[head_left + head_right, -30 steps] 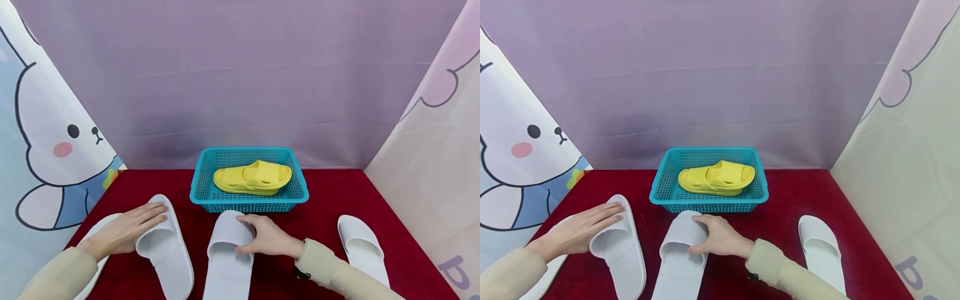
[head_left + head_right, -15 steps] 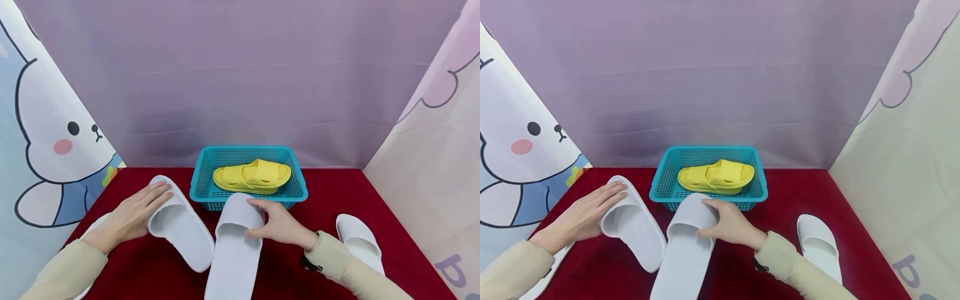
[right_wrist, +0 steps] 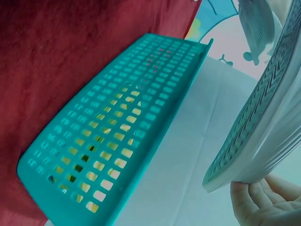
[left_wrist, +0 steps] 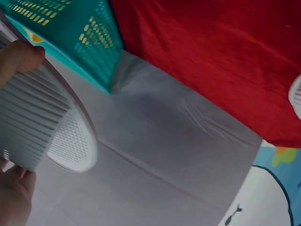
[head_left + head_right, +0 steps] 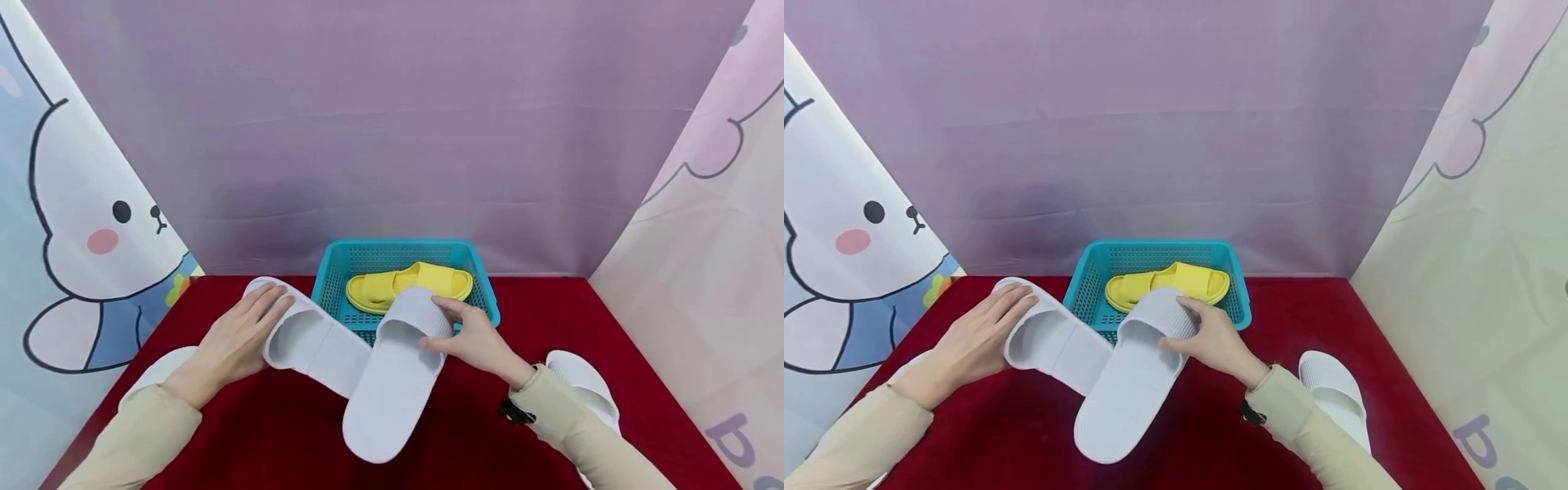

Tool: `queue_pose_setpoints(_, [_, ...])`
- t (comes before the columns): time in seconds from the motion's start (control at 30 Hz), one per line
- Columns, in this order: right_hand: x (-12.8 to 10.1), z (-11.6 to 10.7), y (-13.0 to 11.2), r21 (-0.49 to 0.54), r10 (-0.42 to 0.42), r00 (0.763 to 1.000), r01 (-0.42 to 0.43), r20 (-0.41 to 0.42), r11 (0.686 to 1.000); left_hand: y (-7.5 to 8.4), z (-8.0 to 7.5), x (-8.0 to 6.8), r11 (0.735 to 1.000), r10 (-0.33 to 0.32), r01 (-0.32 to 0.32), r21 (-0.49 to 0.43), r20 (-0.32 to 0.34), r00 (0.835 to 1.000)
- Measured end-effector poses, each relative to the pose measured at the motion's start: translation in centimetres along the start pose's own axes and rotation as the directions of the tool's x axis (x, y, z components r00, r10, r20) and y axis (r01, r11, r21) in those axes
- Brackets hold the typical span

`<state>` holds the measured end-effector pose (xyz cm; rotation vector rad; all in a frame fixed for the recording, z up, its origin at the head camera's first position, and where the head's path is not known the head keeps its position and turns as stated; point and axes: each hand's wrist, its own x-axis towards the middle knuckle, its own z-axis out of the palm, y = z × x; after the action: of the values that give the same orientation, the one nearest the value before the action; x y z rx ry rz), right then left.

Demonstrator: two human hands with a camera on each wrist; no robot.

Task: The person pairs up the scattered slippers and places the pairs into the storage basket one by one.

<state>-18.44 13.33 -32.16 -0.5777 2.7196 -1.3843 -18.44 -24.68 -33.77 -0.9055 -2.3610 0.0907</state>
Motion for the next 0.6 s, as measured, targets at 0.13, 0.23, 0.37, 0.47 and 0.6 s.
queue_pose_setpoints(0.13, [0.3,-0.3,0.4,-0.007,0.021,0.999,-0.021,-0.051,1.0,0.7,0.3,0.8,0.999,-0.054,0.054,0.004,0.008,0.998])
queue_pose_setpoints(0.23, [0.4,-0.6,0.8,0.0,0.04,0.995,-0.04,-0.087,0.999,1.1,0.6,1.3,0.996,-0.094,0.094,0.003,0.002,0.996])
queue_pose_setpoints(0.37, [0.6,-1.0,1.2,0.033,0.077,0.987,-0.073,-0.14,0.997,1.7,0.9,2.0,0.992,-0.123,0.123,-0.003,-0.033,0.992])
queue_pose_setpoints(0.47, [0.6,-1.2,1.4,0.049,0.095,0.979,-0.088,-0.178,0.995,2.0,1.2,2.4,0.991,-0.13,0.13,-0.012,-0.047,0.99])
queue_pose_setpoints(0.6, [0.6,-1.2,1.5,0.053,0.105,0.97,-0.096,-0.219,0.994,2.3,1.5,2.9,0.991,-0.134,0.132,-0.032,-0.048,0.99])
